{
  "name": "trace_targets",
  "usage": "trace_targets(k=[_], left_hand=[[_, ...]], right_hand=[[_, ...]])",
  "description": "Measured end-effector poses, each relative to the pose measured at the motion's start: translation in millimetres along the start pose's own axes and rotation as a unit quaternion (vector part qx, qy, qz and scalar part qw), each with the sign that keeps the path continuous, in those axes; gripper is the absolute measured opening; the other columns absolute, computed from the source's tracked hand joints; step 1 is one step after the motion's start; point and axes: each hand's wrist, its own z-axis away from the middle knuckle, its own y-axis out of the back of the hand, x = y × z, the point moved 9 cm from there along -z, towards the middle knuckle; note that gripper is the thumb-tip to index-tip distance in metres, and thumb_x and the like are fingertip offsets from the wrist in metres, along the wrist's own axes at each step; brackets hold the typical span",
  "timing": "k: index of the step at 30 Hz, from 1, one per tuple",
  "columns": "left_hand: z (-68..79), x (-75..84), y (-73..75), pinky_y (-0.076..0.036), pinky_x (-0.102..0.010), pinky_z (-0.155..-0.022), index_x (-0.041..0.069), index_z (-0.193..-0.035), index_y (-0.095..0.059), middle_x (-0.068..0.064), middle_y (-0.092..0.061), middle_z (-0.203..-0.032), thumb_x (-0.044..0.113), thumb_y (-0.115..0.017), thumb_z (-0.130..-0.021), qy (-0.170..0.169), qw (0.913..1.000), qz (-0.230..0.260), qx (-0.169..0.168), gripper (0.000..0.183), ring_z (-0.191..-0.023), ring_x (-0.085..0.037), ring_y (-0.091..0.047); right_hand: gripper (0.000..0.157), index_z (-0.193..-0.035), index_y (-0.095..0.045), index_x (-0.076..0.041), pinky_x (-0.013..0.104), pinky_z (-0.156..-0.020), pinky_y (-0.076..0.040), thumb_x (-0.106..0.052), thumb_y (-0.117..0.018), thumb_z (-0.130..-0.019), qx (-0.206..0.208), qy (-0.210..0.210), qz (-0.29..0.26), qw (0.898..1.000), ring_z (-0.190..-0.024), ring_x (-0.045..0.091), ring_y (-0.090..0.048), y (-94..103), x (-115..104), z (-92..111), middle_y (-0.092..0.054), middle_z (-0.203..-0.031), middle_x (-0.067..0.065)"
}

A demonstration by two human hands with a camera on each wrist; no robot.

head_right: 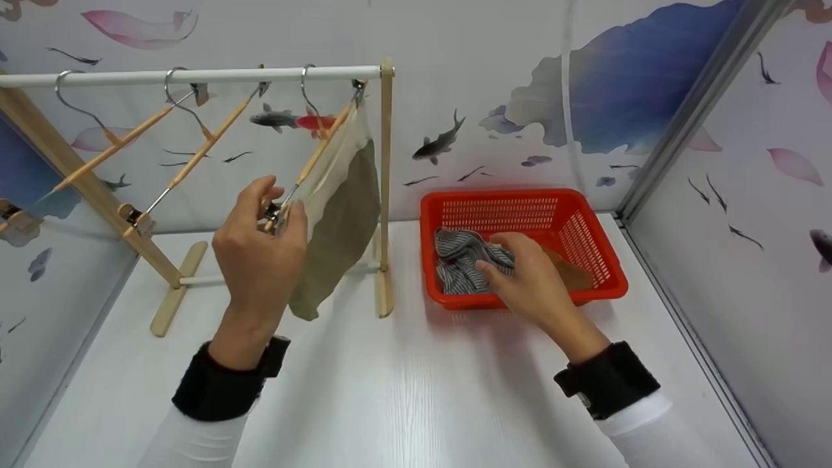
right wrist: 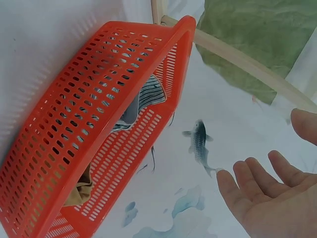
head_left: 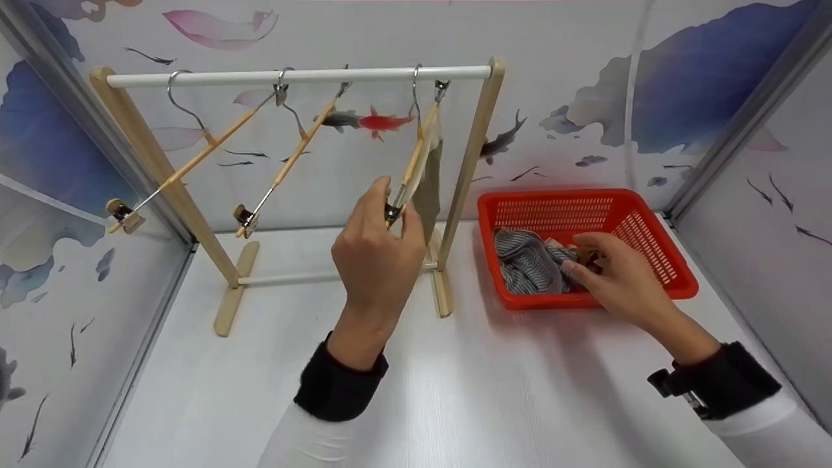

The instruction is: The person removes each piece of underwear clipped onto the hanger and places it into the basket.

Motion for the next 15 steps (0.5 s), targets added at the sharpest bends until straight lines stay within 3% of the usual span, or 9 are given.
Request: trace_targets(k=[5, 9, 12, 15], left_hand=[[-7.2, -3.7, 0.1, -0.062, -0.041, -0.063, -0.008, -0.116, -0.071, -0.019, -0.075, -0.104, 0.001, -0.074, -0.091, 0.016, 0.9998, 0.005, -0.011, 0.027, -0.085, -0.03, -0.076], [-11.9, -9.2, -5.9, -0.063, -0.043, -0.067, -0.009, -0.115, -0.072, -0.02, -0.074, -0.103, 0.004, -0.076, -0.09, 0.03, 0.999, 0.004, -0.035, 0.028, -0.086, -0.031, -0.075], [-13.6, -14.4, -12.4, -0.062, -0.042, -0.065, -0.01, -0.116, -0.071, -0.02, -0.075, -0.096, 0.006, -0.078, -0.091, 0.043, 0.997, -0.001, -0.065, 0.03, -0.081, -0.031, -0.075], [-13.7, -16.7, -15.8, -0.061, -0.042, -0.062, -0.009, -0.108, -0.072, -0.018, -0.074, -0.086, 0.002, -0.077, -0.092, 0.047, 0.9957, -0.002, -0.079, 0.02, -0.072, -0.029, -0.073]], right_hand=[[0.036, -0.127, -0.065, 0.003, 0.017, -0.079, -0.046, -0.004, -0.077, -0.094, 0.003, 0.011, 0.006, 1.0, -0.091, 0.025, -0.059, -2.2, -2.6, 1.4, -0.067, -0.103, 0.012], [0.036, -0.127, -0.065, 0.003, 0.015, -0.078, -0.044, -0.002, -0.077, -0.094, 0.001, 0.015, 0.01, 1.0, -0.09, 0.028, -0.06, -3.5, -1.4, 2.3, -0.066, -0.102, 0.012], [0.036, -0.126, -0.065, 0.002, 0.014, -0.078, -0.043, -0.002, -0.078, -0.093, 0.0, 0.017, 0.01, 1.0, -0.09, 0.028, -0.059, -3.9, -1.0, 2.9, -0.065, -0.102, 0.011], [0.035, -0.126, -0.066, 0.0, 0.016, -0.077, -0.043, -0.003, -0.078, -0.093, 0.0, 0.016, 0.009, 1.0, -0.089, 0.027, -0.058, -4.0, -0.9, 3.4, -0.064, -0.101, 0.011]])
